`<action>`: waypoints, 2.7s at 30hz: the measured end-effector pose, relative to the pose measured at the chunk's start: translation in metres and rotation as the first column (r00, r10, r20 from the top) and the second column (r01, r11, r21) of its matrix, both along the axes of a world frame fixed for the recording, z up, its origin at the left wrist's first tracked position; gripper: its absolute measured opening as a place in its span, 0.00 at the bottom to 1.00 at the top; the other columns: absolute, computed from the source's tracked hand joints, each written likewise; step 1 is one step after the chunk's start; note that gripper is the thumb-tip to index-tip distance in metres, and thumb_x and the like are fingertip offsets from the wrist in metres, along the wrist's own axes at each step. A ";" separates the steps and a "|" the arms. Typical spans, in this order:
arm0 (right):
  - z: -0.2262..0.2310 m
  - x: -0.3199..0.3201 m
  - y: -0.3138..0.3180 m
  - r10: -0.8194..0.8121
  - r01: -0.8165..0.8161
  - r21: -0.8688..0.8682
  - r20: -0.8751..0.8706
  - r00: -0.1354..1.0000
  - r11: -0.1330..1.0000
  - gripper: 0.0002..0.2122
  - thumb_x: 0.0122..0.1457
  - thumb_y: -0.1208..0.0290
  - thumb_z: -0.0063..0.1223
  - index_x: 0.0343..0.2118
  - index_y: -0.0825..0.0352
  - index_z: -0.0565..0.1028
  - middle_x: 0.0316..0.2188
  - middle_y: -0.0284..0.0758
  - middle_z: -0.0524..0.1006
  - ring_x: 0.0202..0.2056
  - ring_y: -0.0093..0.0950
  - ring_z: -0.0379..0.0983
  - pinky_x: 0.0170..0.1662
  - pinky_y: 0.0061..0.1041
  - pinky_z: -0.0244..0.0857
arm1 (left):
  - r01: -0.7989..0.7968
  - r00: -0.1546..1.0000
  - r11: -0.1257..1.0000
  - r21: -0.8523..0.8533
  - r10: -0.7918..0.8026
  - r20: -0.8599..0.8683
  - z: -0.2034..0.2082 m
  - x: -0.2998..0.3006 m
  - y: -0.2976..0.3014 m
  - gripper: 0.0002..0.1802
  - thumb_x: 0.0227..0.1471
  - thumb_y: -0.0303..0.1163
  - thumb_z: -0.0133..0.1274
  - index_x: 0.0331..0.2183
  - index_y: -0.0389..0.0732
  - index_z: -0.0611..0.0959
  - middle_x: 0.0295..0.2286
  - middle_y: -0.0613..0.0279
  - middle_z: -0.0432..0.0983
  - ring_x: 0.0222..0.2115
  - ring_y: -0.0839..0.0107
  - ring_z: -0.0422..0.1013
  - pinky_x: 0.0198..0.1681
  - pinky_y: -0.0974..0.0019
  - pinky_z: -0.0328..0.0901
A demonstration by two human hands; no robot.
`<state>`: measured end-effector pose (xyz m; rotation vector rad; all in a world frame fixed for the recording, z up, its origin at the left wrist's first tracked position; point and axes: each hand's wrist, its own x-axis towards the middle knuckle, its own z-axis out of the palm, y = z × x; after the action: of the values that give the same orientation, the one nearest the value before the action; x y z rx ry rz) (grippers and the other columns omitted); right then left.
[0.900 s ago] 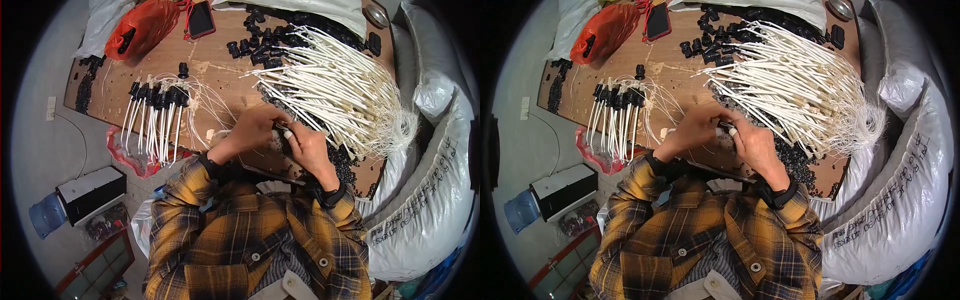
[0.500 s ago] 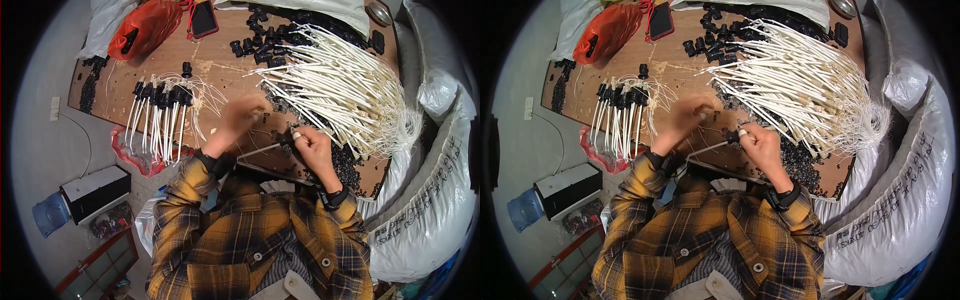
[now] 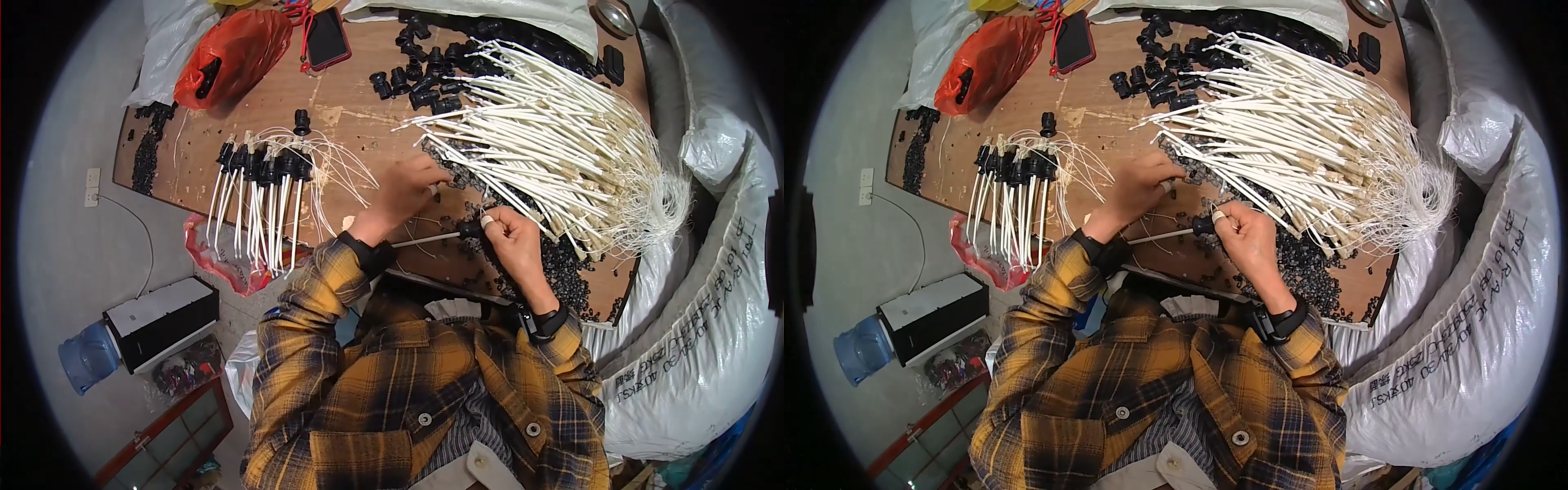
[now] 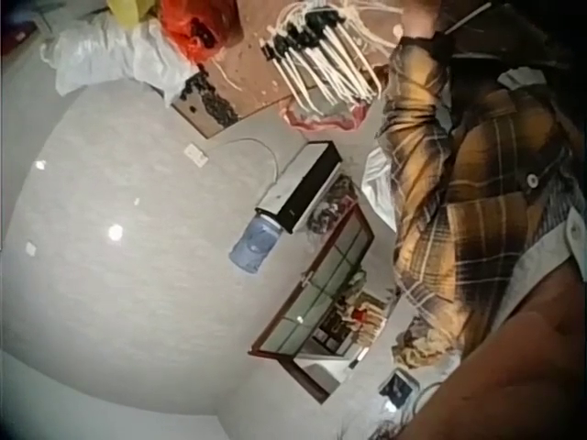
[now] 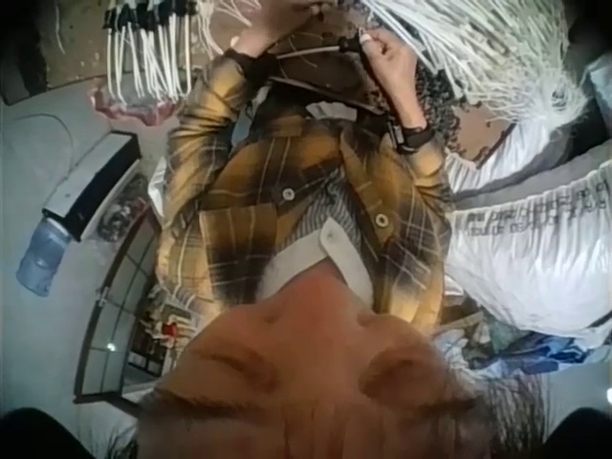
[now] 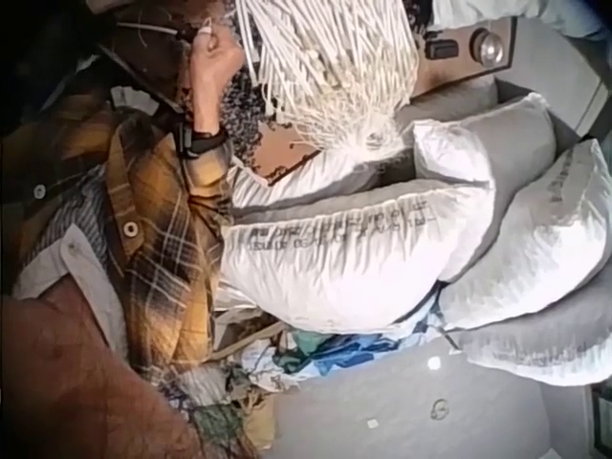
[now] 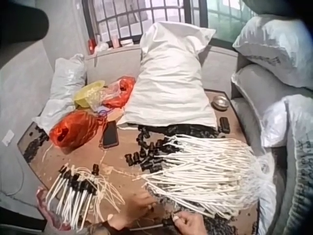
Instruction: The person assembles electrical components by hand, picking up a white wire and a black connector, fitting them together, and then placing the completed assembly onto a pile on the table.
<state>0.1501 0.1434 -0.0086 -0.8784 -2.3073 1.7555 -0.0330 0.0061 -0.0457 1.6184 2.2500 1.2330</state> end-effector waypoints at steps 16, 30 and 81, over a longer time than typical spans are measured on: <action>-0.005 -0.012 -0.007 -0.188 0.108 -0.514 -0.106 0.976 0.851 0.05 0.56 0.76 0.52 0.30 0.71 0.77 0.17 0.20 0.68 0.19 0.08 0.56 0.23 0.11 0.48 | -0.342 0.763 0.932 0.118 0.202 0.614 0.028 0.080 0.030 0.15 0.37 0.15 0.53 0.33 0.39 0.79 0.27 0.63 0.76 0.26 0.74 0.73 0.29 0.72 0.68; -0.010 -0.006 -0.006 0.053 0.003 0.205 -0.267 0.962 0.979 0.04 0.53 0.73 0.57 0.30 0.67 0.77 0.12 0.27 0.64 0.15 0.14 0.59 0.19 0.19 0.54 | -0.263 0.747 0.960 -0.093 0.263 0.610 0.036 0.062 0.020 0.09 0.36 0.21 0.55 0.26 0.40 0.83 0.23 0.63 0.76 0.29 0.70 0.74 0.29 0.70 0.68; 0.052 -0.059 -0.011 0.415 -0.250 0.471 -0.286 0.864 0.846 0.07 0.51 0.81 0.56 0.34 0.70 0.78 0.22 0.30 0.75 0.21 0.16 0.66 0.21 0.16 0.54 | -0.430 0.828 0.885 0.181 0.466 -0.312 0.064 0.020 -0.072 0.09 0.30 0.30 0.56 0.23 0.43 0.76 0.21 0.60 0.69 0.19 0.63 0.68 0.20 0.61 0.61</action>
<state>0.0907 0.1321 0.0430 -0.0429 -2.5158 1.2794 -0.0129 -0.0662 0.0178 1.4807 2.9717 1.2476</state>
